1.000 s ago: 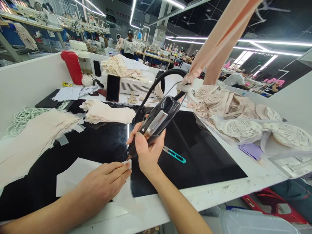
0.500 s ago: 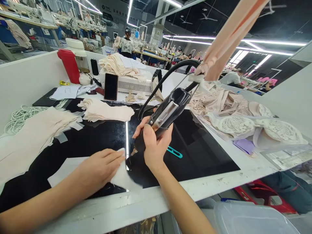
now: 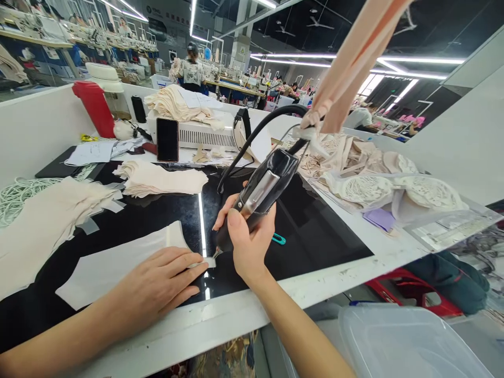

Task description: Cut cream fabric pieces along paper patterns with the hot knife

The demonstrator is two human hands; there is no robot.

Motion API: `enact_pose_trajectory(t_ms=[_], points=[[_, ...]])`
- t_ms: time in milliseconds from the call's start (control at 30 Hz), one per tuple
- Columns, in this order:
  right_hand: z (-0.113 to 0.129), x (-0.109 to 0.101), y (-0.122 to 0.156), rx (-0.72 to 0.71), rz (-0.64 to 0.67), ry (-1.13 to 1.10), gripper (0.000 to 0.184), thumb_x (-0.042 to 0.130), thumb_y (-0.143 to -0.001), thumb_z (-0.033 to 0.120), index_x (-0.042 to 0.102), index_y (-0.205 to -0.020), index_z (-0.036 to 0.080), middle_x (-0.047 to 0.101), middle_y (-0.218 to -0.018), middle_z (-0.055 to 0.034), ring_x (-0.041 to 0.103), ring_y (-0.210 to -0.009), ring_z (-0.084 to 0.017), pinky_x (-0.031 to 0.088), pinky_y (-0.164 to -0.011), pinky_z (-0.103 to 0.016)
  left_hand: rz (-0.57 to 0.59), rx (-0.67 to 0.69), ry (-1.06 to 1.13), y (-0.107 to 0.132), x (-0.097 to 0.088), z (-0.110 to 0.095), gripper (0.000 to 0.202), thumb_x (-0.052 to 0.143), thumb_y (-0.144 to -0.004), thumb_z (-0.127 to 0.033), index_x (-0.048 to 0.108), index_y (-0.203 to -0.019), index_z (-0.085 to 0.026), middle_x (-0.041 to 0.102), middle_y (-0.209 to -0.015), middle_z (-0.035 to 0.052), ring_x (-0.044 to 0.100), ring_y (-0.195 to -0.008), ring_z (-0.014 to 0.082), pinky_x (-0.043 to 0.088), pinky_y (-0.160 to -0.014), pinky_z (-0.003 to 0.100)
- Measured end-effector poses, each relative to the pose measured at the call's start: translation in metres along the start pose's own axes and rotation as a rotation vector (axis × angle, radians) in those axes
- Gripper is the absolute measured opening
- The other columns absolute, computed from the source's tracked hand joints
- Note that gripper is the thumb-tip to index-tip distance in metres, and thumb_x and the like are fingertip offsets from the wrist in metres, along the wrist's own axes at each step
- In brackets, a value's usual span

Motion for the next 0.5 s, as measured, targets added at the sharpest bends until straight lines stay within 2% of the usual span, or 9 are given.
enact_pose_trajectory(t_ms=[133,500], points=[[-0.0014,-0.0017,0.0000,-0.009,0.003,0.009,0.039,0.075,-0.090,0.041,0.054,-0.120,0.027,0.063,-0.082,0.0060,0.060,-0.054,-0.011,0.054,-0.051,-0.028,0.059,-0.037,-0.010,-0.0010,0.0061,0.0022,0.037,0.073,-0.096,-0.030,0.063,-0.126,-0.012,0.070,-0.113,0.0096,0.067,-0.102,0.0296,0.059,-0.087,0.046],[-0.0024,-0.0046,0.0020,-0.008,0.012,0.013,0.039,0.073,-0.091,0.040,0.053,-0.122,0.028,0.062,-0.084,0.0057,0.060,-0.057,-0.011,0.053,-0.053,-0.028,0.047,-0.033,-0.009,0.0026,0.0055,0.0021,0.027,0.064,-0.100,-0.025,0.064,-0.124,-0.012,0.069,-0.110,0.0097,0.067,-0.100,0.0286,0.059,-0.086,0.045]])
Point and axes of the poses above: each hand's wrist, its own y-axis away from the middle knuckle, its own x-axis out of the palm, z = x × y, the point moved 7 cm from there along -y, towards the middle knuckle
